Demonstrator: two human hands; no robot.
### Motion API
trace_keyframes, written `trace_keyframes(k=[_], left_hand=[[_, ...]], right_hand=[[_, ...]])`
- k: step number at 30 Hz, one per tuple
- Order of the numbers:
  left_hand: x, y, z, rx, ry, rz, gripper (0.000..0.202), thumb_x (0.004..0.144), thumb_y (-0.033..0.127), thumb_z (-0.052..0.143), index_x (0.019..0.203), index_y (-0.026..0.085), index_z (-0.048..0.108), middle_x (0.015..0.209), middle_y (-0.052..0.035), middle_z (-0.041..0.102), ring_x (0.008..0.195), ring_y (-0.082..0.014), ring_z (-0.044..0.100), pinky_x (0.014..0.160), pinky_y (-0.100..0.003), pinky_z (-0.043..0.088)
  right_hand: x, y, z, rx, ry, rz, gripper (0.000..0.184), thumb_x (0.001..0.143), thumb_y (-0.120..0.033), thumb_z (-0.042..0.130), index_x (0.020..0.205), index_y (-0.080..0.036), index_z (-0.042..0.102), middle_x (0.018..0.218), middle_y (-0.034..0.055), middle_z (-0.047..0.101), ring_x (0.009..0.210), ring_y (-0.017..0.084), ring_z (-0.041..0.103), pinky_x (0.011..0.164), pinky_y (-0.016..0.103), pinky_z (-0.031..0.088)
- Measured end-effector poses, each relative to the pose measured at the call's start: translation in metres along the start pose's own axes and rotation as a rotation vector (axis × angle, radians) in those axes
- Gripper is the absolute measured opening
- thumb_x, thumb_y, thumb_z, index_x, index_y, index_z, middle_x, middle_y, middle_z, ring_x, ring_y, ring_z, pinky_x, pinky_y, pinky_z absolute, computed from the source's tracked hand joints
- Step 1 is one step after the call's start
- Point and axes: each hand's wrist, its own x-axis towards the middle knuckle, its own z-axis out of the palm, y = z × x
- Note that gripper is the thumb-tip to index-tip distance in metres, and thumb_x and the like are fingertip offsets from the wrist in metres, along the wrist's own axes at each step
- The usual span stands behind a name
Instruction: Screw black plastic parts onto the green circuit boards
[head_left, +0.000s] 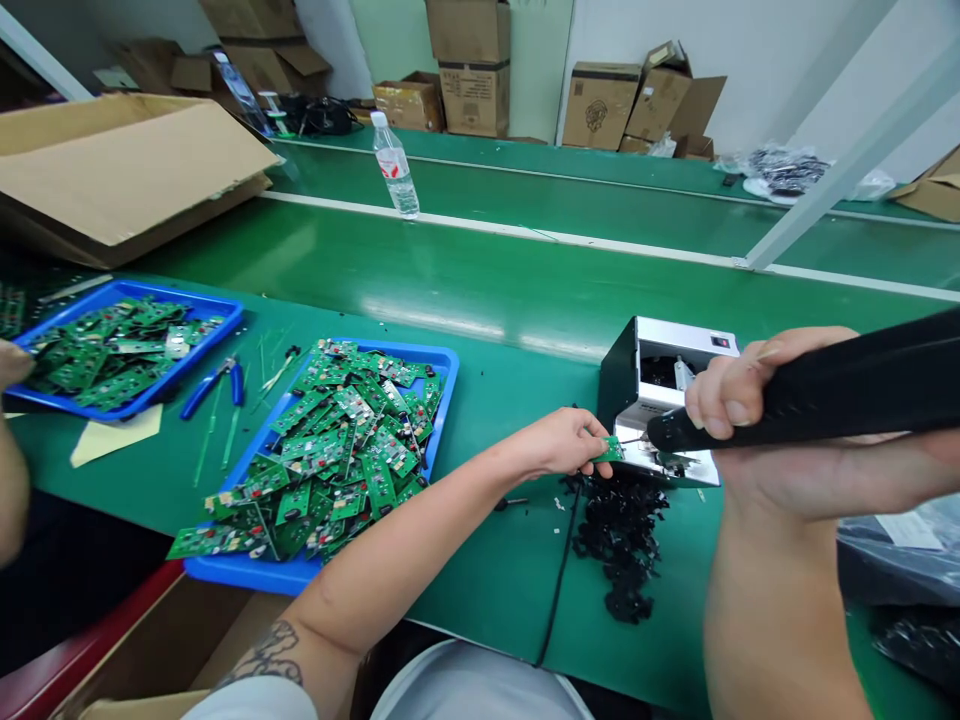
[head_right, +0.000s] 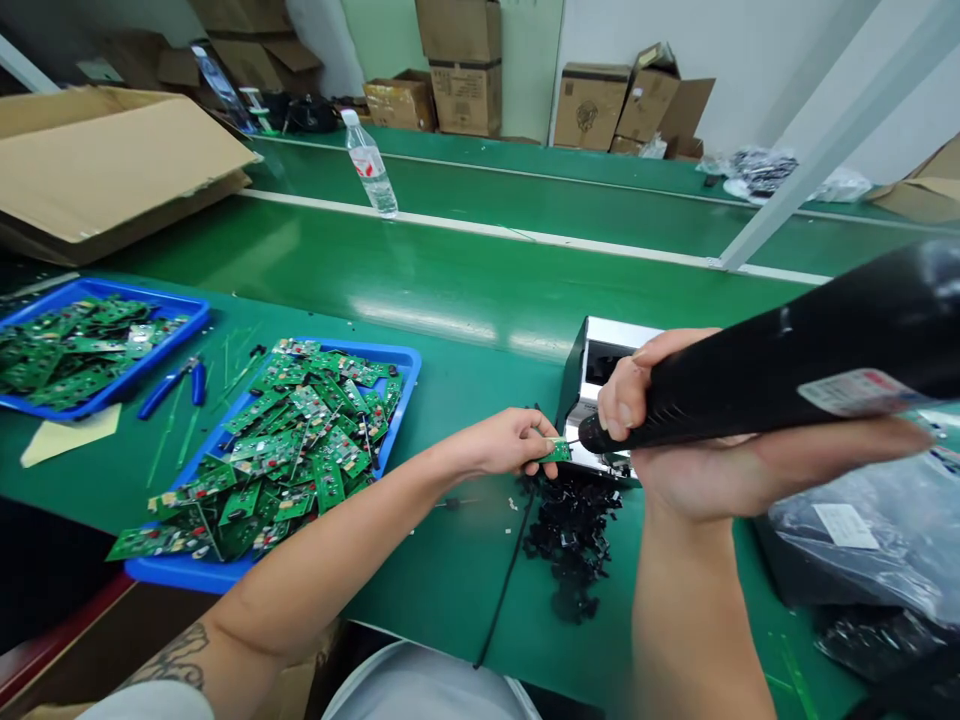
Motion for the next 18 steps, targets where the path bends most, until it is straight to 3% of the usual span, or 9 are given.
trace_keyframes(k=[4, 14, 18], left_hand=[[0.0020, -0.0023, 0.0008, -0.027, 0.002, -0.017, 0.012, 0.087, 0.020, 0.051, 0.089, 0.012, 0.059, 0.078, -0.0056, 0.070, 0.055, -0.0072, 0.050, 0.049, -0.019, 0.038], [0.0016, -0.0026, 0.0005, -0.026, -0.001, -0.007, 0.011, 0.087, 0.021, 0.052, 0.090, 0.013, 0.059, 0.078, -0.0050, 0.070, 0.056, -0.0077, 0.050, 0.050, -0.019, 0.039], [0.0007, -0.0017, 0.0005, -0.026, 0.006, -0.012, 0.011, 0.087, 0.021, 0.052, 0.091, 0.013, 0.059, 0.079, -0.0050, 0.070, 0.056, -0.0075, 0.050, 0.051, -0.019, 0.039]], right_hand=[[0.0020, 0.0024, 0.0111, -0.004, -0.048, -0.057, 0.073, 0.061, -0.093, 0.044, 0.054, -0.022, 0.063, 0.043, 0.0017, 0.046, 0.036, 0.017, 0.047, 0.036, 0.034, 0.038], [0.0031, 0.0047, 0.0128, 0.011, -0.020, -0.003, 0.076, 0.058, -0.094, 0.044, 0.059, -0.022, 0.064, 0.042, 0.0011, 0.048, 0.035, 0.017, 0.047, 0.038, 0.034, 0.038], [0.0042, 0.0081, 0.0130, 0.029, -0.077, 0.043, 0.078, 0.060, -0.095, 0.039, 0.055, -0.020, 0.062, 0.041, 0.0029, 0.050, 0.034, 0.017, 0.047, 0.036, 0.033, 0.036]])
